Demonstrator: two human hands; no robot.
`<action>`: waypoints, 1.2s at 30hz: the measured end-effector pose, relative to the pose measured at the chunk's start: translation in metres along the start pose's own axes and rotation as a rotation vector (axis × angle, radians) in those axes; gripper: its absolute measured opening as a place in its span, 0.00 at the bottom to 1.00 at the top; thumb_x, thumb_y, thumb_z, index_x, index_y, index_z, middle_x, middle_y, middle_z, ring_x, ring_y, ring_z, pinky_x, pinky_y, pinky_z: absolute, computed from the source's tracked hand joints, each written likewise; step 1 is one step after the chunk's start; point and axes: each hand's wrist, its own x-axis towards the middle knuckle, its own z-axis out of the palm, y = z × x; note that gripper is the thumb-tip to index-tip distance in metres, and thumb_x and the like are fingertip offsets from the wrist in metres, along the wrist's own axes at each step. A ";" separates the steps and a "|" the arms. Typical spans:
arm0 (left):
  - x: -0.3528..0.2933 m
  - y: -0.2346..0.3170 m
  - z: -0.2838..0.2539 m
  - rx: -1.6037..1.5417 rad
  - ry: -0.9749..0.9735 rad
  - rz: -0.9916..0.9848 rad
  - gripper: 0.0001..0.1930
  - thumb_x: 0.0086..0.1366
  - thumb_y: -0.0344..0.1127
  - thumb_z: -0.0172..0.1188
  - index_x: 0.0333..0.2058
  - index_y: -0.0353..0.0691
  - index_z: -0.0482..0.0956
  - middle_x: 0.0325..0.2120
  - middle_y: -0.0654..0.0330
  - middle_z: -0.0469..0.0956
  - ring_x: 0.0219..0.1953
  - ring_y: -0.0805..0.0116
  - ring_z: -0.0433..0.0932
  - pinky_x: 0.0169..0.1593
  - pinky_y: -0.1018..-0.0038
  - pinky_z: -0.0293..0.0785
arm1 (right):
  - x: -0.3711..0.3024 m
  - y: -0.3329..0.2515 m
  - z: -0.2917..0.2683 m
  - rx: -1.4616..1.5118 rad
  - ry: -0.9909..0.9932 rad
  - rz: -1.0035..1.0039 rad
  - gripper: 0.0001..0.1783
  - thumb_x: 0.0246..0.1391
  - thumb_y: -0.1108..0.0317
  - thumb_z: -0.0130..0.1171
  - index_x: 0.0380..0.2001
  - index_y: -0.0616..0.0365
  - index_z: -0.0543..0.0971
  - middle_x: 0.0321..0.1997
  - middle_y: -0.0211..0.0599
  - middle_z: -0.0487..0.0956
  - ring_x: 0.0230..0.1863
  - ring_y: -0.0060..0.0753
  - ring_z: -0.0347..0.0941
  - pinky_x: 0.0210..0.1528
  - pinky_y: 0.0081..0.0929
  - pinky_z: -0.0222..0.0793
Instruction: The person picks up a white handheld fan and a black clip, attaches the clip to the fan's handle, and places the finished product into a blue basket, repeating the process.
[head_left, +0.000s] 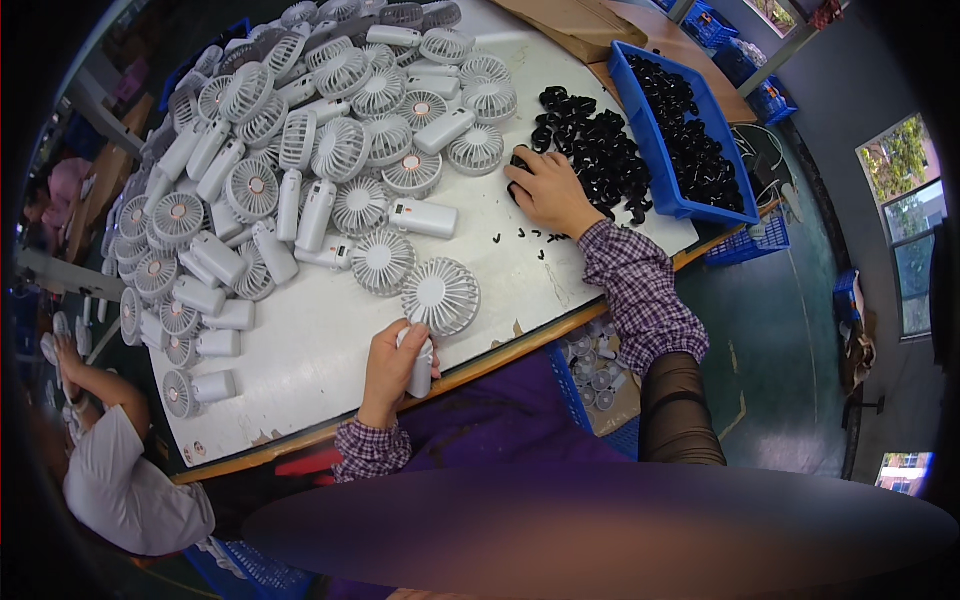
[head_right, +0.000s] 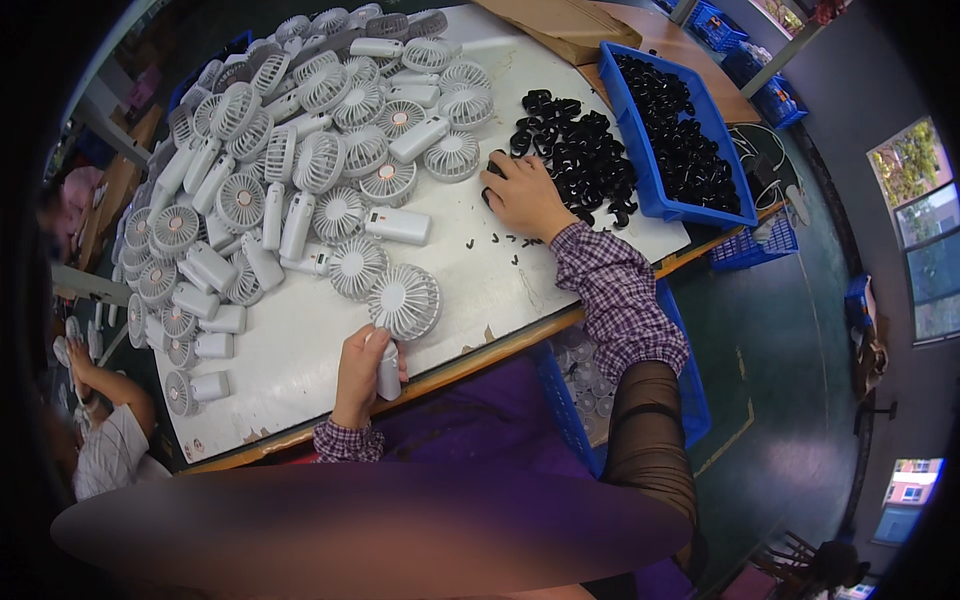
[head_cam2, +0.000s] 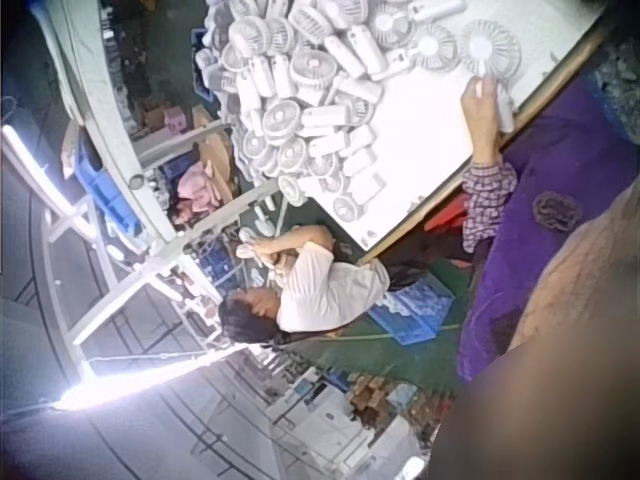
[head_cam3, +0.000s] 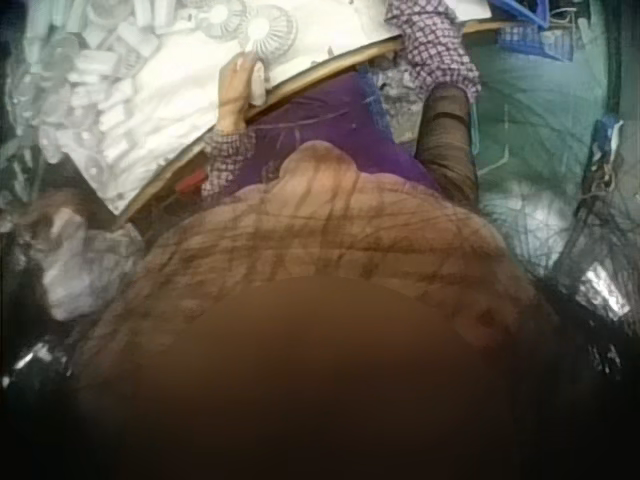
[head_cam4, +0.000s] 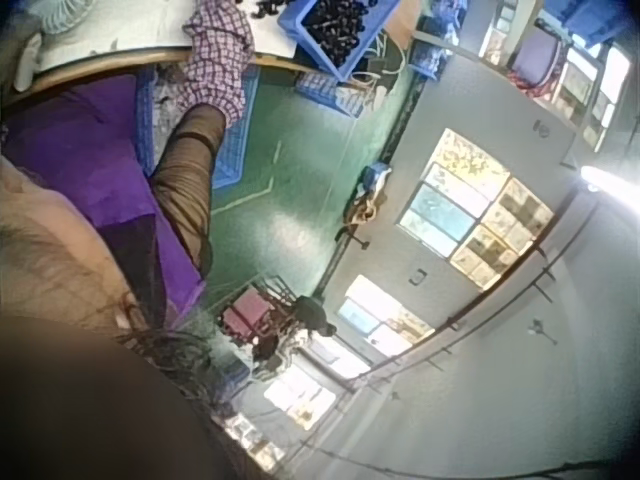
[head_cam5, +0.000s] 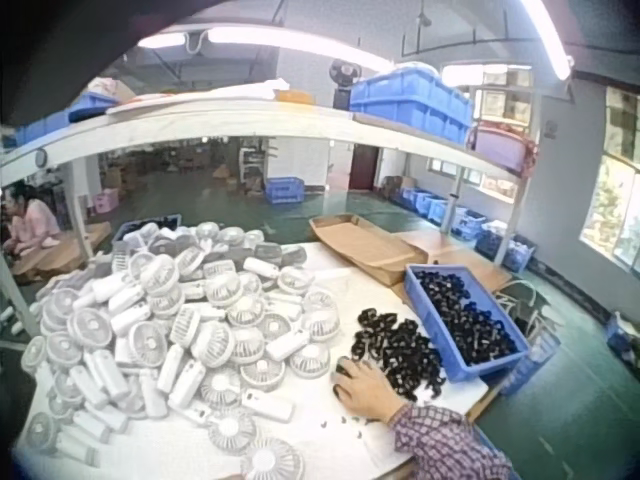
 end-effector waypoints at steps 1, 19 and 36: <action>-0.001 -0.001 -0.002 -0.006 -0.031 0.022 0.14 0.66 0.40 0.54 0.33 0.32 0.74 0.22 0.59 0.75 0.20 0.74 0.75 0.22 0.78 0.76 | -0.004 -0.001 -0.005 0.051 -0.085 -0.005 0.12 0.50 0.66 0.55 0.39 0.52 0.77 0.53 0.40 0.70 0.48 0.40 0.69 0.56 0.41 0.57; -0.016 -0.002 -0.004 -0.337 -0.297 0.178 0.20 0.58 0.41 0.60 0.42 0.32 0.68 0.26 0.50 0.76 0.25 0.65 0.78 0.30 0.72 0.77 | -0.040 -0.062 -0.038 0.082 -0.117 0.223 0.07 0.43 0.67 0.59 0.23 0.59 0.77 0.27 0.42 0.73 0.30 0.46 0.73 0.34 0.39 0.68; -0.010 -0.011 0.015 0.353 0.208 0.577 0.20 0.59 0.48 0.63 0.31 0.35 0.72 0.16 0.63 0.74 0.20 0.78 0.71 0.24 0.78 0.67 | -0.074 -0.231 -0.039 2.153 0.013 0.838 0.05 0.56 0.72 0.57 0.32 0.61 0.72 0.26 0.42 0.79 0.19 0.24 0.74 0.19 0.14 0.68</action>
